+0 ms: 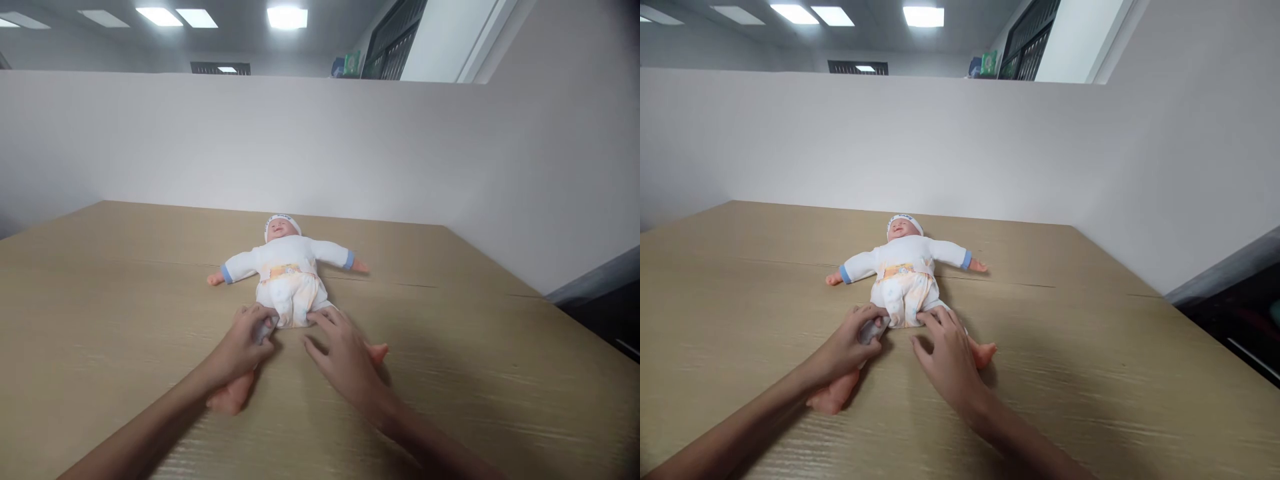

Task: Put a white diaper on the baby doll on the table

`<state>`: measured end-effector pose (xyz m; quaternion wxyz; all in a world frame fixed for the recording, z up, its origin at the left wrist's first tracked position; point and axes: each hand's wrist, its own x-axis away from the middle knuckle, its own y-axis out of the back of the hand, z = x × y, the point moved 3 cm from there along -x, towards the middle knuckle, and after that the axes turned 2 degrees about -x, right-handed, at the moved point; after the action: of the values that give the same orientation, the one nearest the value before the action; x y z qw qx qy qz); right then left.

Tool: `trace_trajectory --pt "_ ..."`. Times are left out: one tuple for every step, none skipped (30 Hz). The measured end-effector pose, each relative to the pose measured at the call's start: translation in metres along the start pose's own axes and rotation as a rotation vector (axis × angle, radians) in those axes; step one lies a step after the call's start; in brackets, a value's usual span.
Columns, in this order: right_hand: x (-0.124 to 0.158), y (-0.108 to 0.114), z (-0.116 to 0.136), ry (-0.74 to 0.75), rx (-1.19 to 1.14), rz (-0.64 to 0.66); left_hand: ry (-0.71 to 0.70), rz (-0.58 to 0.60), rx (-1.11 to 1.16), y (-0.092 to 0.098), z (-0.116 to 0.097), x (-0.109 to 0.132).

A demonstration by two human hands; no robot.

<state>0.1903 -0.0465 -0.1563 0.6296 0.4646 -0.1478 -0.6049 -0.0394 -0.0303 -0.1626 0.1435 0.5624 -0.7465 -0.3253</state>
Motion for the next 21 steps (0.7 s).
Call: trace_trajectory --pt "0.001 -0.001 -0.001 0.018 -0.02 -0.011 -0.011 0.0 -0.019 0.001 -0.003 0.001" --pt "0.003 -0.002 -0.001 0.032 -0.037 -0.016 -0.021 0.001 -0.038 0.001 -0.006 0.001" --pt "0.004 -0.002 0.0 0.041 -0.051 -0.017 -0.028 0.002 -0.056 0.002 -0.009 0.002" --pt "0.004 -0.003 0.0 0.044 -0.063 -0.012 -0.033 0.002 -0.071 0.003 -0.011 0.003" --pt "0.005 -0.003 0.002 0.04 -0.074 0.001 -0.036 0.005 -0.083 0.004 -0.014 0.003" --pt "0.004 -0.003 0.003 0.028 -0.085 0.02 -0.035 0.009 -0.091 0.004 -0.015 0.004" --pt "0.003 -0.003 0.004 0.009 -0.095 0.046 -0.024 0.012 -0.093 0.004 -0.016 0.005" --pt "0.002 -0.004 0.005 -0.012 -0.103 0.077 -0.003 0.013 -0.09 0.004 -0.016 0.005" --pt "0.001 -0.004 0.005 -0.037 -0.11 0.107 0.025 0.013 -0.083 0.004 -0.015 0.005" --pt "0.0 -0.004 0.005 -0.067 -0.118 0.127 0.059 0.008 -0.078 0.003 -0.013 0.006" --pt "-0.001 -0.004 0.004 -0.101 -0.132 0.133 0.093 0.0 -0.077 0.002 -0.012 0.006" --pt "-0.002 -0.004 0.003 -0.138 -0.155 0.128 0.121 -0.01 -0.079 0.002 -0.01 0.006" --pt "-0.004 -0.004 0.002 -0.176 -0.186 0.116 0.136 -0.023 -0.081 0.001 -0.009 0.005" --pt "-0.005 -0.004 0.0 -0.212 -0.224 0.103 0.137 -0.041 -0.081 0.0 -0.009 0.004" --pt "-0.006 -0.004 -0.002 -0.245 -0.268 0.086 0.128 -0.063 -0.074 0.0 -0.01 0.003" --pt "-0.007 -0.004 -0.003 -0.27 -0.316 0.073 0.116 -0.09 -0.062 -0.001 -0.01 0.002" --pt "-0.008 -0.004 -0.004 -0.289 -0.362 0.065 0.105 -0.115 -0.047 -0.001 -0.011 0.0" --pt "-0.009 -0.004 -0.004 -0.308 -0.403 0.057 0.1 -0.141 -0.035 -0.002 -0.012 -0.001" --pt "-0.009 -0.004 -0.005 -0.325 -0.435 0.049 0.102 -0.164 -0.023 -0.003 -0.012 -0.002" --pt "-0.01 -0.004 -0.005 -0.342 -0.457 0.043 0.109 -0.182 -0.013 -0.004 -0.012 -0.003" --pt "-0.01 -0.004 -0.005 -0.356 -0.469 0.041 0.115 -0.199 -0.003 -0.005 -0.012 -0.003"
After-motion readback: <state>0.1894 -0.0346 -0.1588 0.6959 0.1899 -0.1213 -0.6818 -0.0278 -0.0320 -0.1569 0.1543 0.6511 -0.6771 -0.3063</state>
